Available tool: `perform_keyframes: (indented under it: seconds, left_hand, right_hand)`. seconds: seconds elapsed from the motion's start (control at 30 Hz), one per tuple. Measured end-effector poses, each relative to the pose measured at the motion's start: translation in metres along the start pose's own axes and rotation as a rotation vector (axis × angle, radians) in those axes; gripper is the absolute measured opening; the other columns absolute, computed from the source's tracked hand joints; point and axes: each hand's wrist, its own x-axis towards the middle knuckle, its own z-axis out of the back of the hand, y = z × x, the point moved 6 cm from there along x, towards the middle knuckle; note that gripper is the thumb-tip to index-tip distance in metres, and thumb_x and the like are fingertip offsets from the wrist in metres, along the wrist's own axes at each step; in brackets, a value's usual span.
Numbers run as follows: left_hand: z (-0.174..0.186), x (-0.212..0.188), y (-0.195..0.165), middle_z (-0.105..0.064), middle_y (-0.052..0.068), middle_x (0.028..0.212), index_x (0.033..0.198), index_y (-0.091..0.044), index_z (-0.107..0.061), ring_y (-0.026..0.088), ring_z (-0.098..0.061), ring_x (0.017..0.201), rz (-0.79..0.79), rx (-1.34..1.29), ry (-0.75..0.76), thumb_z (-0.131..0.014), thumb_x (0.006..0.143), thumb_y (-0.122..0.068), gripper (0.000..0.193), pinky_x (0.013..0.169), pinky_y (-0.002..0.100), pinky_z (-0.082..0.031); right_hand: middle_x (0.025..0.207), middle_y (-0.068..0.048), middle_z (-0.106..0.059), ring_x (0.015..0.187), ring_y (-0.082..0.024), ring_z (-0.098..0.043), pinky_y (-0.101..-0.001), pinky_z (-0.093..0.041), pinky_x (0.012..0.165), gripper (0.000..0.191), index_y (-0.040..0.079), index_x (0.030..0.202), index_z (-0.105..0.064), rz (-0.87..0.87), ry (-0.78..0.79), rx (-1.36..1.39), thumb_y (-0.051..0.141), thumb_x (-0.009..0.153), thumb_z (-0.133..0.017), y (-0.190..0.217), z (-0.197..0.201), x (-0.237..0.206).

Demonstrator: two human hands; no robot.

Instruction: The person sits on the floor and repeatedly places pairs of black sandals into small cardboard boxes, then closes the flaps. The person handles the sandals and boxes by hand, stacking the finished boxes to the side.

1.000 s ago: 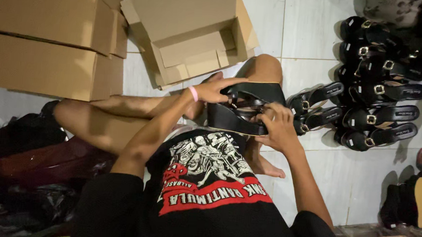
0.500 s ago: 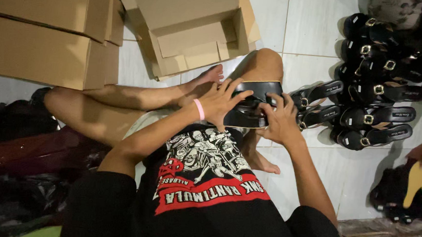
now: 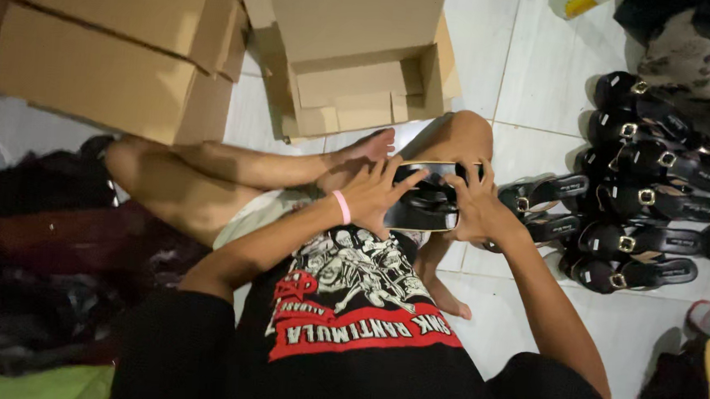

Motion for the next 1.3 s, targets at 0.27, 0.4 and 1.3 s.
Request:
perform_keyframes:
  seconds: [0.27,0.4,1.3]
  left_hand:
    - [0.073,-0.01,0.041,-0.032,0.037,0.15,0.163,-0.023,-0.013,0.058,-0.041,0.129,-0.01,0.203,-0.276,-0.097,0.042,-0.053,0.15,0.101,0.069,-0.04]
    - [0.127,-0.003,0.079,-0.038,0.034,0.146,0.162,-0.024,-0.017,0.055,-0.043,0.129,0.007,0.302,-0.435,-0.098,0.053,-0.058,0.14,0.1,0.068,-0.04]
    - [0.099,0.002,0.164,-0.032,0.029,0.149,0.157,-0.009,-0.018,0.052,-0.036,0.136,0.174,0.074,-0.238,-0.102,0.035,-0.051,0.154,0.103,0.057,-0.041]
  right_hand:
    - [0.164,-0.018,-0.03,0.148,-0.058,-0.021,-0.0757,-0.035,0.118,0.086,0.023,0.139,-0.049,0.25,-0.396,-0.175,0.023,0.063,-0.09,0.005,0.052,0.069]
    - [0.157,-0.021,-0.029,0.143,-0.061,-0.019,-0.0766,-0.037,0.109,0.094,0.022,0.135,-0.049,0.313,-0.441,-0.128,0.028,0.053,-0.093,0.011,0.078,0.138]
    - [0.153,-0.022,-0.035,0.14,-0.057,-0.026,-0.0716,-0.023,0.112,0.125,0.021,0.142,-0.048,0.329,-0.23,-0.047,0.074,0.037,-0.091,0.018,0.042,0.202]
